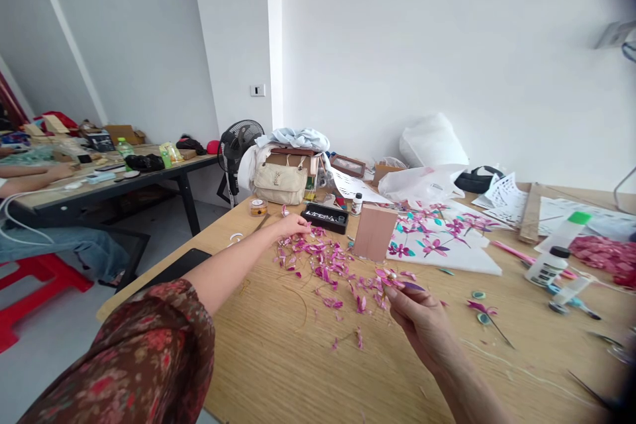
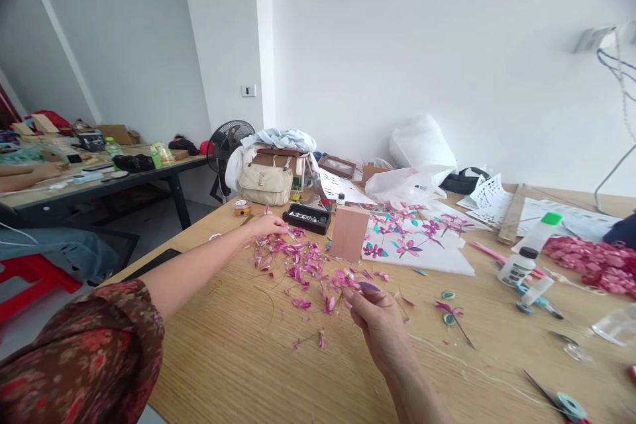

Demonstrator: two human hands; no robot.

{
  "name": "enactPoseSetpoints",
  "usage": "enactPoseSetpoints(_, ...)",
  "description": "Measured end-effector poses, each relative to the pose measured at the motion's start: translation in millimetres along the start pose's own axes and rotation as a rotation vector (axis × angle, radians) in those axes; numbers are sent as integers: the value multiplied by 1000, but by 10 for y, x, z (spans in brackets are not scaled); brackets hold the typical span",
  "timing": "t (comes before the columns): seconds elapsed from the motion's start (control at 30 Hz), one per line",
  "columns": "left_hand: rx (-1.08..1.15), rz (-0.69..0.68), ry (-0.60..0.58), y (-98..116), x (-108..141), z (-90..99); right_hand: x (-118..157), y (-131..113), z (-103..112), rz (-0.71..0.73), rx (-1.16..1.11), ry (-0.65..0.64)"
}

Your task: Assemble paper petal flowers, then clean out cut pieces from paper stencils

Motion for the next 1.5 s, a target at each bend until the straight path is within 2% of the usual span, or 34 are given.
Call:
enactPoseSetpoints(0.33, 207, -9, -95, 43, -6, 18, 4, 22, 10, -24, 21, 26)
enactPoseSetpoints(0.53, 165, -27, -78, 47, 65, -12, -5, 43, 27, -14, 36, 25)
enactPoseSetpoints(0.7, -53, -12, 12, 31, 74, -38, 13, 14, 17, -7, 41, 16)
enactPoseSetpoints(0.9, -488, 31, 132, 55, -83, -3, 8, -6, -6, -23, 24, 25)
enactPoseSetpoints(1.03, -696, -22, 163, 141, -196, 6, 1, 16, 6, -25, 26, 24)
enactPoseSetpoints(1.13, -777, -110, 178, 201, -279, -86, 3, 24, 18, -18, 33, 25)
enactPoseSetpoints(1.2, -801, -168, 144, 220, -340, -189, 7, 20, 21, -16, 35, 17)
enactPoseSetpoints(1.33, -826, -210, -20, 178, -454, -360, 14, 1, 13, -19, 24, 22)
enactPoseSetpoints(1.5, -839, -177, -100, 75, -565, -382, 4, 0, 11, -6, 6, 43)
Point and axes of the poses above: each hand's wrist, its own x-axis away from the middle knuckle, its own z-axis out of the back of the hand, y = z × x, the point moved 1 cm from there along -x, towards the middle knuckle, and after that the axes turned 4 degrees about z, right-handed, at the moved point
